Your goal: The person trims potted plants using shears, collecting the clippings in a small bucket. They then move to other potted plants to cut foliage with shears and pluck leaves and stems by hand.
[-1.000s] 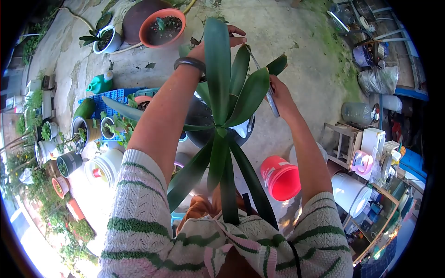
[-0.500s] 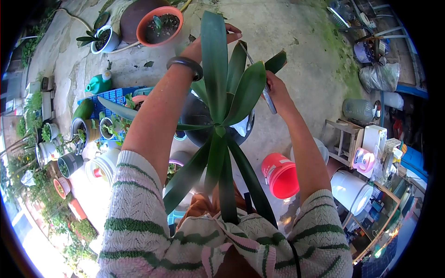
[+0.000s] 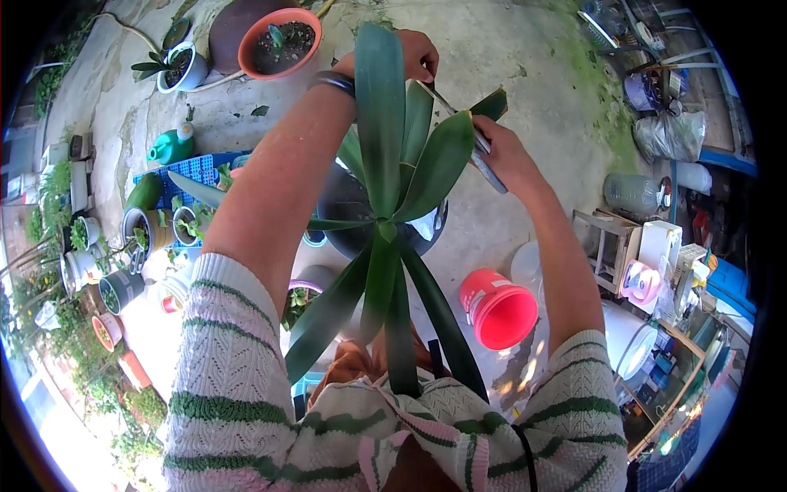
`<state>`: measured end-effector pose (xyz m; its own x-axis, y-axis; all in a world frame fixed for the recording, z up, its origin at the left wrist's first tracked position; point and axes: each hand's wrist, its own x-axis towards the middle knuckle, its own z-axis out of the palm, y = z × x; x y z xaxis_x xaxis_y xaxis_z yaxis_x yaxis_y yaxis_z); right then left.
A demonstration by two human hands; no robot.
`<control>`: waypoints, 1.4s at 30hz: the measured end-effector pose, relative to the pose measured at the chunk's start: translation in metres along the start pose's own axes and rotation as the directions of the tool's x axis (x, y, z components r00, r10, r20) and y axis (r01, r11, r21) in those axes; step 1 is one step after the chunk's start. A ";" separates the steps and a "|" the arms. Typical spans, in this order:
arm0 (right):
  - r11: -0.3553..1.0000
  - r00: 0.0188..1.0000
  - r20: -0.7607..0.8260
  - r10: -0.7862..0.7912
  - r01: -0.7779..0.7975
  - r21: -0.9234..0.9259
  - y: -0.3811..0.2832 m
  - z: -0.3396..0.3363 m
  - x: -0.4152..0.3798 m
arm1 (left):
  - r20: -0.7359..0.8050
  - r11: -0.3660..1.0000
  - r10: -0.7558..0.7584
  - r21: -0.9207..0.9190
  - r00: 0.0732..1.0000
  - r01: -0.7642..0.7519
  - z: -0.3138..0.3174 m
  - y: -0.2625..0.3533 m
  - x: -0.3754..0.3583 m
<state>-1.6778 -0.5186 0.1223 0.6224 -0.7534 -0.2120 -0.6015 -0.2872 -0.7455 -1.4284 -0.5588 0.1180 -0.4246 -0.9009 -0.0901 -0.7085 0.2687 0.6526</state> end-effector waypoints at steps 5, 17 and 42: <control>0.955 0.999 0.037 -0.029 0.039 -0.295 -0.010 -0.025 0.006 | 0.008 1.000 0.016 0.009 1.000 -0.016 0.000 0.008 0.001; 0.979 0.986 0.167 -0.021 0.055 -0.198 -0.014 -0.038 0.012 | -0.083 0.995 0.099 -0.010 0.992 -0.100 0.008 0.001 0.000; 0.824 0.958 0.001 0.287 -0.247 0.510 0.106 -0.033 -0.091 | -0.185 0.907 -0.167 -0.414 0.969 0.078 0.060 0.047 0.053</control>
<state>-1.8149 -0.5002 0.0833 0.4245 -0.8035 -0.4174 -0.3939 0.2512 -0.8842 -1.5179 -0.5731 0.0983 -0.1889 -0.9803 -0.0573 -0.4425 0.0329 0.8962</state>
